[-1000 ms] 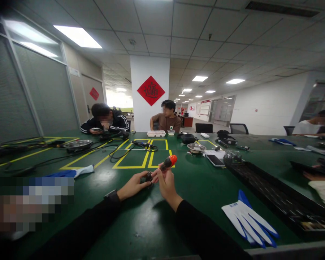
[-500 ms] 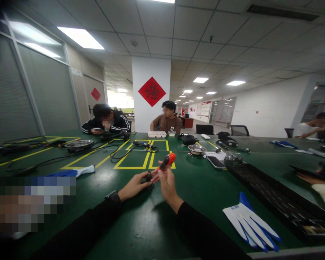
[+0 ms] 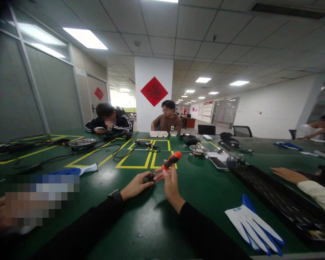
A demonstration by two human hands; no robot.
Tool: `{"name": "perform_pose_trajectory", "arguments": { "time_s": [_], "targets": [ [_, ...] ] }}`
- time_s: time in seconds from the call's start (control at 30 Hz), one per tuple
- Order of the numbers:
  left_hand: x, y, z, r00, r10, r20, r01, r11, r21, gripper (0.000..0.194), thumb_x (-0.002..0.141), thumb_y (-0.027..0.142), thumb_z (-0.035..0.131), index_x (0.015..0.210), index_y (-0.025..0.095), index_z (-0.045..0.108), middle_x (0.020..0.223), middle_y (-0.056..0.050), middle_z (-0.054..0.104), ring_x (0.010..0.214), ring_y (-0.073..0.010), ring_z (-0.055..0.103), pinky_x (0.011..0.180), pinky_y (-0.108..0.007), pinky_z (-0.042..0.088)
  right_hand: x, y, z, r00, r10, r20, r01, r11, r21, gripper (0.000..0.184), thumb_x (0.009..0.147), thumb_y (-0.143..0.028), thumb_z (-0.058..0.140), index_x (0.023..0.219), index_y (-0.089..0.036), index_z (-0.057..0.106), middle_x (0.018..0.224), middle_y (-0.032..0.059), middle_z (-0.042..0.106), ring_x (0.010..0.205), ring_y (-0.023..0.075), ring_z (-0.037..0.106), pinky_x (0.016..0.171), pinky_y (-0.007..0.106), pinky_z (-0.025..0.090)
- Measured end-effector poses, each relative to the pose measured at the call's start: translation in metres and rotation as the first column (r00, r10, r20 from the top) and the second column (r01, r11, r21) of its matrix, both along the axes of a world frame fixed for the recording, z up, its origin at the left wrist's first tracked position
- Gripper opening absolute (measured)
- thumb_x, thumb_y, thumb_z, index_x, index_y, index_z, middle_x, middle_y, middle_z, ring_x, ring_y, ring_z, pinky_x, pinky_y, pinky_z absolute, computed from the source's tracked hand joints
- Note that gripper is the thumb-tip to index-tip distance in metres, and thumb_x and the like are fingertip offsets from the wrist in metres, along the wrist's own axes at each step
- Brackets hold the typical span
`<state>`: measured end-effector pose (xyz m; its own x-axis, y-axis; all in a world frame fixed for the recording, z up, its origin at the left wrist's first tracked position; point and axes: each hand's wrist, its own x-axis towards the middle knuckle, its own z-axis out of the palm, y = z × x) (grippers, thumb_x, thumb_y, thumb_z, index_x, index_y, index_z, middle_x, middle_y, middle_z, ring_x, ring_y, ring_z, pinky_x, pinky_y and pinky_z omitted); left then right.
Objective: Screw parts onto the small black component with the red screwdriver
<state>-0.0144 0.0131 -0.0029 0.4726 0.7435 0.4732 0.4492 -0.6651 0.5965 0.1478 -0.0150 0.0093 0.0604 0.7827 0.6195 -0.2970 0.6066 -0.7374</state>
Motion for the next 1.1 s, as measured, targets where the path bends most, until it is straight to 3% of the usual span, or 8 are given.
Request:
{"name": "perform_pose_trajectory", "arguments": {
  "time_s": [0.5,0.73,1.1],
  "targets": [
    [0.0046,-0.0055,0.0025,1.000,0.023,0.020,-0.023,0.999,-0.023,0.021,0.074,0.022,0.055,0.094,0.016,0.058,0.089,-0.003,0.063,0.081,-0.0167,0.056,0.075,-0.027,0.042,-0.0031,0.0014,0.0015,0.997,-0.062,0.049,0.063,0.998,-0.028,0.040,0.081,-0.033,0.053,0.116,-0.022,0.038,0.084,0.0028,0.065,0.051,0.0112,0.062,0.048,0.023,0.052],
    [0.0045,-0.0055,0.0028,1.000,-0.010,0.029,0.011,1.000,-0.024,0.023,0.076,0.022,0.054,0.098,0.017,0.057,0.092,-0.003,0.063,0.083,-0.0167,0.056,0.077,-0.026,0.042,0.0001,-0.0010,0.0004,0.999,-0.035,0.034,0.036,0.999,-0.007,0.034,0.088,-0.033,0.039,0.120,-0.022,0.036,0.088,0.0045,0.064,0.054,0.0107,0.062,0.052,0.024,0.053],
    [0.0033,-0.0020,-0.0003,1.000,0.006,0.002,-0.006,1.000,0.008,0.022,0.075,0.024,0.055,0.096,0.017,0.057,0.088,-0.001,0.063,0.080,-0.0166,0.056,0.074,-0.026,0.041,-0.0039,0.0014,0.0035,0.999,-0.032,0.032,0.032,0.999,-0.014,0.032,0.082,-0.034,0.051,0.109,-0.023,0.037,0.087,0.0034,0.064,0.054,0.0114,0.063,0.047,0.021,0.053]
  ]
}}
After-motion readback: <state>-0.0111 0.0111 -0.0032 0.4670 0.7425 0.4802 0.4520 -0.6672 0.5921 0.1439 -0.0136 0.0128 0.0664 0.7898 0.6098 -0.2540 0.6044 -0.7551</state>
